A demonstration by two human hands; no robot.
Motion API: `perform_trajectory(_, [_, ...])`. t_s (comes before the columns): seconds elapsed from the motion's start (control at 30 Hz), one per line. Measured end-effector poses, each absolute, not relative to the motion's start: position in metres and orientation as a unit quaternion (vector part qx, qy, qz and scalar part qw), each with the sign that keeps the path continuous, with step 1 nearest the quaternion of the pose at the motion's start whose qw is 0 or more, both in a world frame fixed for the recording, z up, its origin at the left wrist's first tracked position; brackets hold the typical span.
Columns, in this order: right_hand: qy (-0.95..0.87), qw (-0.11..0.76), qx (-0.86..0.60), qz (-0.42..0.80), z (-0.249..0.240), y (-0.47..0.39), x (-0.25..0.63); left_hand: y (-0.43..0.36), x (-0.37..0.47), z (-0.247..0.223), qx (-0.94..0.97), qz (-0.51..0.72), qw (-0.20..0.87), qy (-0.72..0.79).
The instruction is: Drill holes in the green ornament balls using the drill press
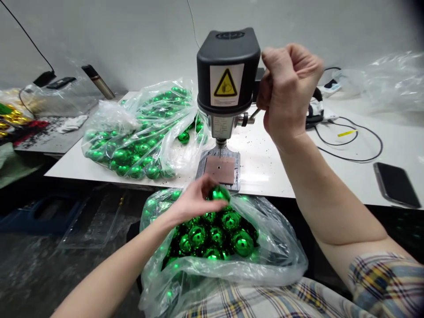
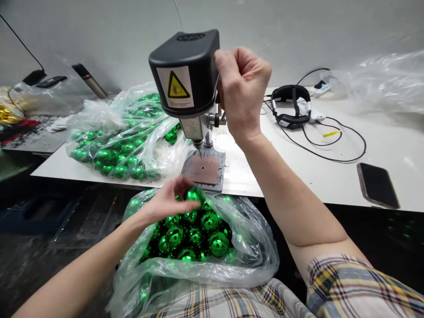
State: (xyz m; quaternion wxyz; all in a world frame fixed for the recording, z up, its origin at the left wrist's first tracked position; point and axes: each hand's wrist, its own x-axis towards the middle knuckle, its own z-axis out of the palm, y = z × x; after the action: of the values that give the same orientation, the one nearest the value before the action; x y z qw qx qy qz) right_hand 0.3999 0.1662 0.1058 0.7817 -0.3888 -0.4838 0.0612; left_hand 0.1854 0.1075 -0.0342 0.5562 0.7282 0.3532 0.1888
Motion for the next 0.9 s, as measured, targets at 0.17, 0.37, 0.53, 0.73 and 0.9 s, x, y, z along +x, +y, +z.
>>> perform_trajectory(0.17, [-0.486, 0.785, -0.382, 0.033, 0.102, 0.171, 0.403, 0.027, 0.158, -0.018, 0.844, -0.119, 0.447, 0.271])
perform_trajectory(0.37, [-0.514, 0.772, -0.373, 0.014, 0.097, 0.173, 0.407, 0.019, 0.164, -0.012, 0.856, -0.195, 0.419, 0.231])
perform_trajectory(0.53, [-0.547, 0.738, -0.396, 0.020, 0.091, 0.169, 0.409, 0.121, 0.175, 0.000, 0.836, 0.137, 0.425, 0.318])
perform_trajectory(0.73, [-0.516, 0.777, -0.356, 0.055, 0.092, 0.164, 0.404, 0.295, 0.210, -0.051, 0.791, 0.208, 0.269, 0.508])
perform_trajectory(0.9, [-0.532, 0.758, -0.372, 0.058, 0.094, 0.157, 0.401, 0.349, 0.212, -0.082, 0.782, 0.230, 0.272, 0.511])
